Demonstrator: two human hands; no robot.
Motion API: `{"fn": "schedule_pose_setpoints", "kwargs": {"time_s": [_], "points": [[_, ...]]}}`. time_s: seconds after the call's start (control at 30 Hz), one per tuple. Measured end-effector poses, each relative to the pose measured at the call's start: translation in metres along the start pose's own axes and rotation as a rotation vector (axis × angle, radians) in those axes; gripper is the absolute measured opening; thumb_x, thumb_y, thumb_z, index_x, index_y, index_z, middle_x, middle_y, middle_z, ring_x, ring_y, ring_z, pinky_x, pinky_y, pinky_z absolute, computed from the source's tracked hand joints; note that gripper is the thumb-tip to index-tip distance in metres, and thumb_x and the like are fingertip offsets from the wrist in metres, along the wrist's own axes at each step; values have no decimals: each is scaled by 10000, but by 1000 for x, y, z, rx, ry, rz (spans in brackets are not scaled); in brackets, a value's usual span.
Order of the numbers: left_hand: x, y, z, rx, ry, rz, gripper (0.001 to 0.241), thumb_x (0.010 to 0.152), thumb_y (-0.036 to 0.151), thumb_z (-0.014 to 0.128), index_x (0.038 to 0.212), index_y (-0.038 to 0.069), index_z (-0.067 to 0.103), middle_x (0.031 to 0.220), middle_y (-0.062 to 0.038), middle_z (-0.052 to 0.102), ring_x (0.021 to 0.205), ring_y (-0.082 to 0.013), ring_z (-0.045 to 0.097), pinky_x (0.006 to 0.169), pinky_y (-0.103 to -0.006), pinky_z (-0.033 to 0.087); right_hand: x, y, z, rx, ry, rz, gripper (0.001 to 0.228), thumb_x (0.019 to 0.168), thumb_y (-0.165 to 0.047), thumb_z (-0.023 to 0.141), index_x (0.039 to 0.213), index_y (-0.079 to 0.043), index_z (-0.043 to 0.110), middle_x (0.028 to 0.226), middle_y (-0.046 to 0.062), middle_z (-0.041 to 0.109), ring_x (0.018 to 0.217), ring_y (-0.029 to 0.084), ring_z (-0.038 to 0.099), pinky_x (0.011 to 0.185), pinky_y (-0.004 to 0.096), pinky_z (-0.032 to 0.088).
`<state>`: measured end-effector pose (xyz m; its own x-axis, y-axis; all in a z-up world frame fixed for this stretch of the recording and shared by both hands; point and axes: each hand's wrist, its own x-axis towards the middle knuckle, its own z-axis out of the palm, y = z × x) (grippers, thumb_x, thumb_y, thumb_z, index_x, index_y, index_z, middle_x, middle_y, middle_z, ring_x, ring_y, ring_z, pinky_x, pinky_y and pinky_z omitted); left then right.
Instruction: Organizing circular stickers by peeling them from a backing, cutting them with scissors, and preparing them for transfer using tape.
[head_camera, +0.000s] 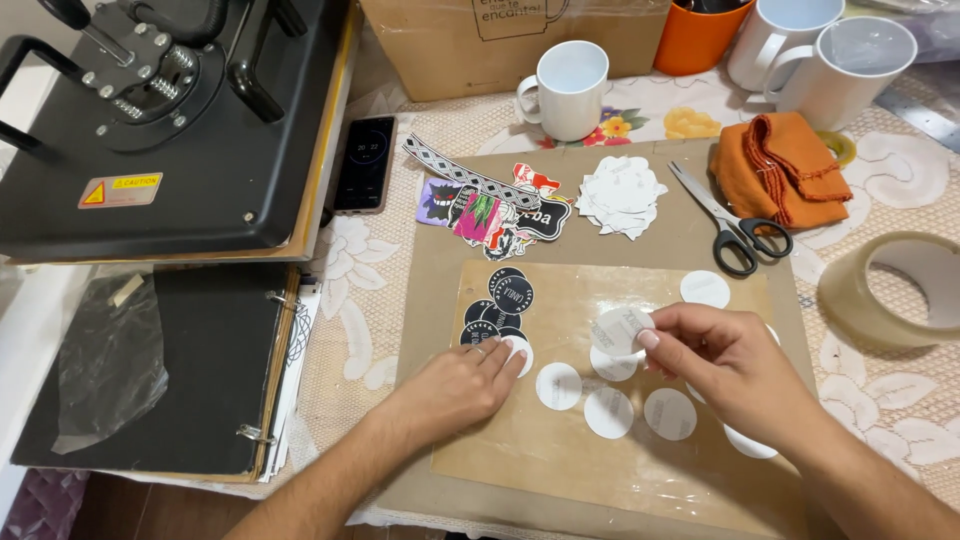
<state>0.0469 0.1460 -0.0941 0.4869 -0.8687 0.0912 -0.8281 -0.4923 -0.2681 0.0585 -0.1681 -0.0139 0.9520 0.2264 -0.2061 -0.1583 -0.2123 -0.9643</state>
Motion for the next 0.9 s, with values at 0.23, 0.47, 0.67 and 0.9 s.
{"fn": "schedule_pose_setpoints", "kwargs": {"time_s": [0.23, 0.47, 0.67, 0.9], "points": [[9, -4, -20, -99, 326, -198, 220, 924, -44, 540, 1122, 10, 621, 827, -64, 603, 639, -178, 580, 503, -309, 485, 4, 6, 1, -12, -2, -32, 207, 900, -145, 704, 900, 16, 833, 701, 71, 734, 616, 137, 603, 573, 275, 490], [17, -21, -16, -1259, 508, -1099, 258, 808, -8, 748, 1053, 66, 779, 935, -97, 777, 804, -108, 728, 729, -218, 634, 19, 5, 17, -109, -10, -99, 161, 841, -112, 750, 927, -33, 861, 792, 100, 813, 626, 149, 636, 558, 272, 470], [8, -34, 7, -1327, 396, -1166, 321, 744, -53, 778, 1058, 14, 769, 760, -136, 712, 563, -124, 661, 542, -243, 617, 46, -1, 54, -392, -49, -399, 145, 837, -87, 741, 952, -94, 830, 803, 113, 804, 636, 219, 723, 567, 302, 549], [6, -40, 6, -954, 371, -1098, 350, 709, -15, 809, 1045, 79, 783, 786, -107, 735, 560, -158, 626, 522, -272, 549, 88, 44, 84, -1111, -36, -796, 254, 861, -179, 718, 1106, -227, 760, 989, -4, 732, 760, 183, 719, 646, 289, 571]]}}
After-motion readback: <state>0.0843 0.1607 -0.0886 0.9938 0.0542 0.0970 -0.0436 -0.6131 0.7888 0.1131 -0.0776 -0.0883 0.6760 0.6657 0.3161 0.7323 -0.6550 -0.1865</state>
